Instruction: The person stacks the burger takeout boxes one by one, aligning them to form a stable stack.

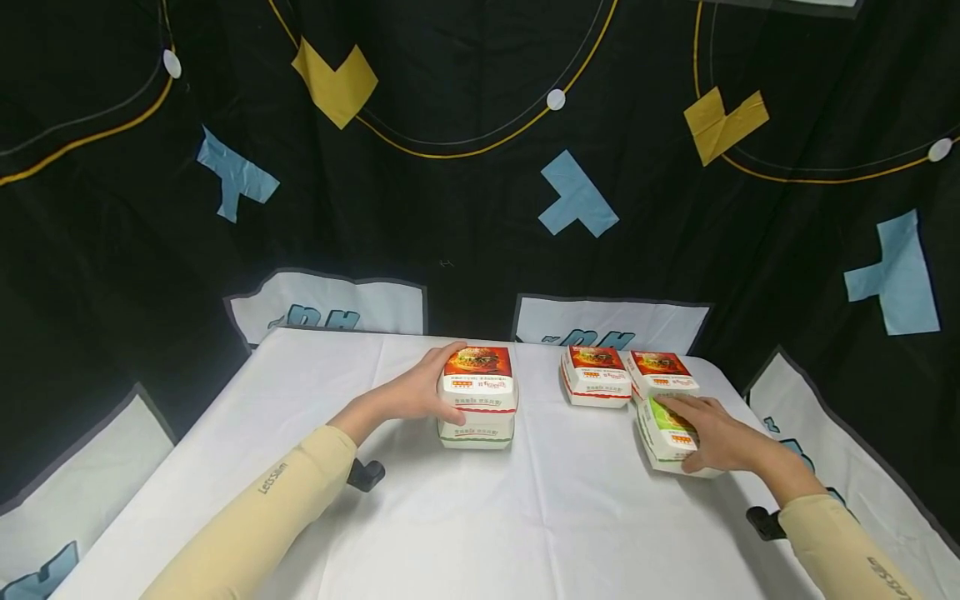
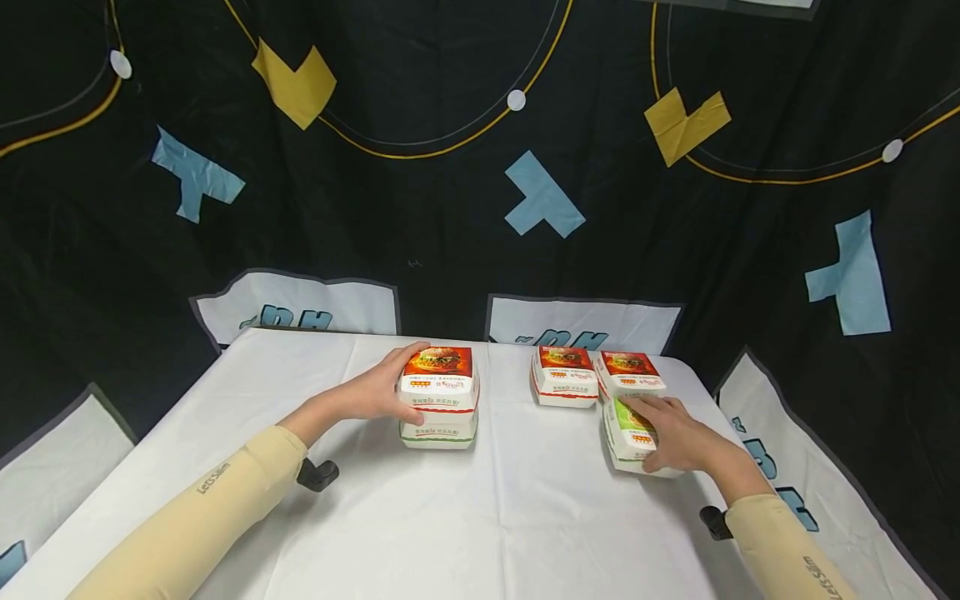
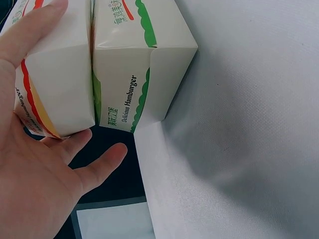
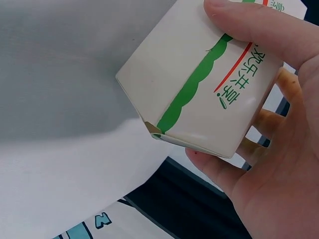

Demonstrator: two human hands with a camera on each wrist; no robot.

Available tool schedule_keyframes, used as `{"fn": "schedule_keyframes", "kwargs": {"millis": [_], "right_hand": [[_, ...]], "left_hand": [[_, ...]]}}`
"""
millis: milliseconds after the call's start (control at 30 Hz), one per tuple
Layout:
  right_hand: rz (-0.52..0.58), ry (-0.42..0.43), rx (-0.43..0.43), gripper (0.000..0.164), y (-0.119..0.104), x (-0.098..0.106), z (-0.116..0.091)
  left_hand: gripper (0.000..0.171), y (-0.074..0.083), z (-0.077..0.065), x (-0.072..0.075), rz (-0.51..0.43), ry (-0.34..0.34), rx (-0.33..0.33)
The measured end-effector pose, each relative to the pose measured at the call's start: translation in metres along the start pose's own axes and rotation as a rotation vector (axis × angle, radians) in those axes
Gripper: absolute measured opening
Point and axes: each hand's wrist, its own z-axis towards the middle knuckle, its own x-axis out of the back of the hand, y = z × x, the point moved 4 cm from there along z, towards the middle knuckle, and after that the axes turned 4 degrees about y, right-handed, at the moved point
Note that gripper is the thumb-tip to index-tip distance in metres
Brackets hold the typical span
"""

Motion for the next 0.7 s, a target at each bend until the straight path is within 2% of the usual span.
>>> {"fn": "schedule_keyframes", "kwargs": {"millis": [367,700], "right_hand": [[-0.007,0.007,-0.001,0.103,-0.009,0.006,0.003],[0.001,0.024,0.038,0.103,-0.022,0.014,0.007]], "left_hand": [[0.121,0.001,0.000,0.000,-0.010,-0.004,-0.007],[0.121,-0.001,0.000,-0.001,-0.005,0.002,0.001]]}}
